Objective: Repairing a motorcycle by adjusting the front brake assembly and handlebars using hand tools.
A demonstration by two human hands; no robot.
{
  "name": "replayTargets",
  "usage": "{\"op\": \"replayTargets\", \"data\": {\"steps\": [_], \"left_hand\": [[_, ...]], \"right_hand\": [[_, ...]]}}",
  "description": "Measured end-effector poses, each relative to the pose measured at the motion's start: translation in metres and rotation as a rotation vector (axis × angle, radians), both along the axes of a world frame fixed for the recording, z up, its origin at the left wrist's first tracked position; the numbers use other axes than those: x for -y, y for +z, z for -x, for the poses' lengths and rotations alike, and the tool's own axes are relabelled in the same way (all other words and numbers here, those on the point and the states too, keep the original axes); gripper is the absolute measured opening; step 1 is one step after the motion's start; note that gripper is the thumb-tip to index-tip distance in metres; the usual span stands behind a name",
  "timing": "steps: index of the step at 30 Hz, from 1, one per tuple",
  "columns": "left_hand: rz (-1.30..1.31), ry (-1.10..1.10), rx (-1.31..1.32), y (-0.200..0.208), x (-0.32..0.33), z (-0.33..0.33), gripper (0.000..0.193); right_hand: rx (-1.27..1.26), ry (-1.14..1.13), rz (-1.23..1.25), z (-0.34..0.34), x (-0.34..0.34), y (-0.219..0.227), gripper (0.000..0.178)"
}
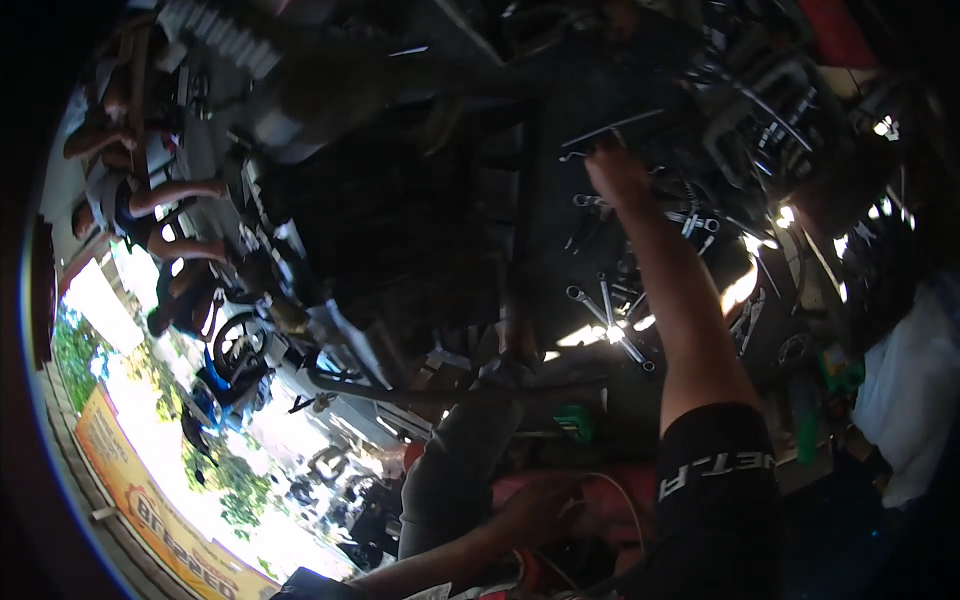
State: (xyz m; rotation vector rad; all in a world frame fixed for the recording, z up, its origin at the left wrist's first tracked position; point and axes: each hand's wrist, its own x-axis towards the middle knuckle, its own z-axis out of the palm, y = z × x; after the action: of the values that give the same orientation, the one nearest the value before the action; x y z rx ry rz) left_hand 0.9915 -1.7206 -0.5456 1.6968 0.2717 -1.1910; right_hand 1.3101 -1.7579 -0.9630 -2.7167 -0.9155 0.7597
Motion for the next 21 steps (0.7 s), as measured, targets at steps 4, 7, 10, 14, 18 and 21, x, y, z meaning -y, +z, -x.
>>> {"op": "replayTargets", "data": {"steps": [4, 7, 10, 14, 18, 21], "left_hand": [[-0.149, 0.165, 0.085, 0.011, -0.017, 0.016, 0.048], [-0.083, 0.298, 0.098, 0.022, -0.015, -0.004, 0.047], [-0.053, 0.19, 0.115, 0.029, -0.014, 0.041, 0.044], [-0.047, 0.548, 0.012, 0.033, -0.018, 0.091, 0.045], [-0.251, 0.683, 0.21, 0.091, -0.087, 0.126, 0.044], [-0.464, 0.831, 0.177, 0.138, -0.169, 0.169, 0.042]], "right_hand": [[0.045, 0.16, -0.221, 0.004, 0.027, -0.002, 0.027], [-0.048, -0.007, -0.225, -0.055, 0.131, 0.049, 0.037], [0.141, -0.235, -0.156, -0.012, 0.104, 0.129, 0.038], [0.205, -0.127, -0.172, 0.043, 0.195, 0.26, 0.029], [-0.236, 0.06, 0.586, 0.11, 0.323, 0.433, 0.031], [-0.26, 0.398, 0.813, 0.174, 0.273, 0.551, 0.033]]}}
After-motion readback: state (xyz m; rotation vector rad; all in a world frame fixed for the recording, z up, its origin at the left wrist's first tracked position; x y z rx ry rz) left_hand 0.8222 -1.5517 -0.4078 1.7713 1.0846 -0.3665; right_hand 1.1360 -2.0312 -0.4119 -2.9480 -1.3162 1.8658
